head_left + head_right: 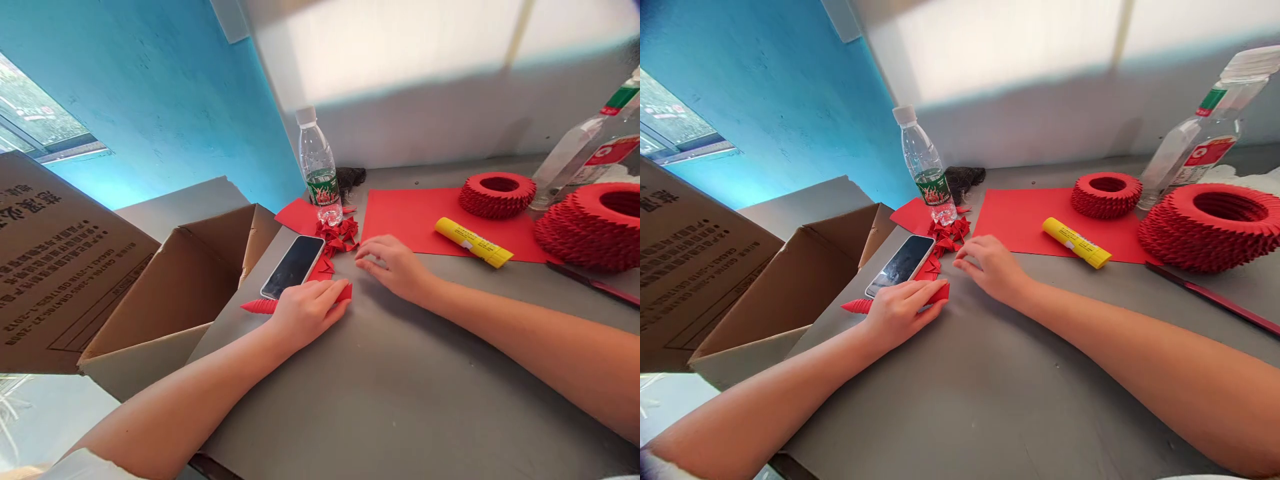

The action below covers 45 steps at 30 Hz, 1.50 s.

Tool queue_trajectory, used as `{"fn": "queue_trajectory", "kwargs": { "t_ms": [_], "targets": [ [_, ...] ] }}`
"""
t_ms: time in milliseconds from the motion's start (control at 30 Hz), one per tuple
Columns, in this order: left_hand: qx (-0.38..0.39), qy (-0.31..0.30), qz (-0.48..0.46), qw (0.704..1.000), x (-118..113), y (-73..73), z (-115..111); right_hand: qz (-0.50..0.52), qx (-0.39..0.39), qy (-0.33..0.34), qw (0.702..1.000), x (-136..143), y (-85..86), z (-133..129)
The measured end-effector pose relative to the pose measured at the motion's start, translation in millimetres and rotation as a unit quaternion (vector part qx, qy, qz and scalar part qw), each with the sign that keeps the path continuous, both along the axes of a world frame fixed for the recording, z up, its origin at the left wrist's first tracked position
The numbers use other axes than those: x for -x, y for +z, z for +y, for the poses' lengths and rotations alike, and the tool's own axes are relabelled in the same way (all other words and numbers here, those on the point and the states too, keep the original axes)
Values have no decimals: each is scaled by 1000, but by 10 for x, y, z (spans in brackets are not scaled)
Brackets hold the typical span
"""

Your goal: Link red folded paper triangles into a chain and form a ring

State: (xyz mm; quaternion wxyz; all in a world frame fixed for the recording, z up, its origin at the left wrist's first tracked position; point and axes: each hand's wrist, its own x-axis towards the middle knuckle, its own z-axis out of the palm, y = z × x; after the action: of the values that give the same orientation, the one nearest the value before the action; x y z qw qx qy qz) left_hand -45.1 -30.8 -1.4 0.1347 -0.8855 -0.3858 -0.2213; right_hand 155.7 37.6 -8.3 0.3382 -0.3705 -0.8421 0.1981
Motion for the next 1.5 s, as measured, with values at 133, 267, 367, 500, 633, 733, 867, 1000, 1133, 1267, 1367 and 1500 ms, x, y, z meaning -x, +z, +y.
{"fn": "queue_trajectory", "kwargs": {
  "t_ms": [133,267,367,500,633,733,867,1000,1133,1267,1367,1500],
  "targets": [
    [-2,-7,-3,1000,-23,2,-7,-88,-140,-8,986,-53,-156,234],
    [-4,-12,-5,1000,-32,3,-8,-139,-146,46,978,-41,-234,301],
    [5,-10,-5,1000,-32,12,-9,-120,-121,45,984,-37,-216,276],
    [19,0,-13,1000,-21,13,-7,-104,-94,26,990,-55,-188,248],
    [11,-1,-23,1000,7,-7,-1,-92,-80,31,992,-69,-196,230],
    [16,1,-20,1000,23,-18,1,-83,-64,54,993,-88,-186,202],
    [18,1,-18,1000,27,-15,4,-100,-60,91,989,-138,-152,188],
    [17,-1,-21,1000,16,-5,4,-93,-54,103,989,-181,-166,239],
    [19,2,-24,1000,11,1,1,-64,-51,76,994,-180,-201,277],
    [17,9,-28,999,14,1,1,-36,-51,59,996,-142,-137,189],
    [1,33,-46,998,18,3,1,21,13,43,999,-89,-38,46],
    [-11,59,-70,996,17,12,-2,162,236,100,953,-14,71,-125]
  ]
}}
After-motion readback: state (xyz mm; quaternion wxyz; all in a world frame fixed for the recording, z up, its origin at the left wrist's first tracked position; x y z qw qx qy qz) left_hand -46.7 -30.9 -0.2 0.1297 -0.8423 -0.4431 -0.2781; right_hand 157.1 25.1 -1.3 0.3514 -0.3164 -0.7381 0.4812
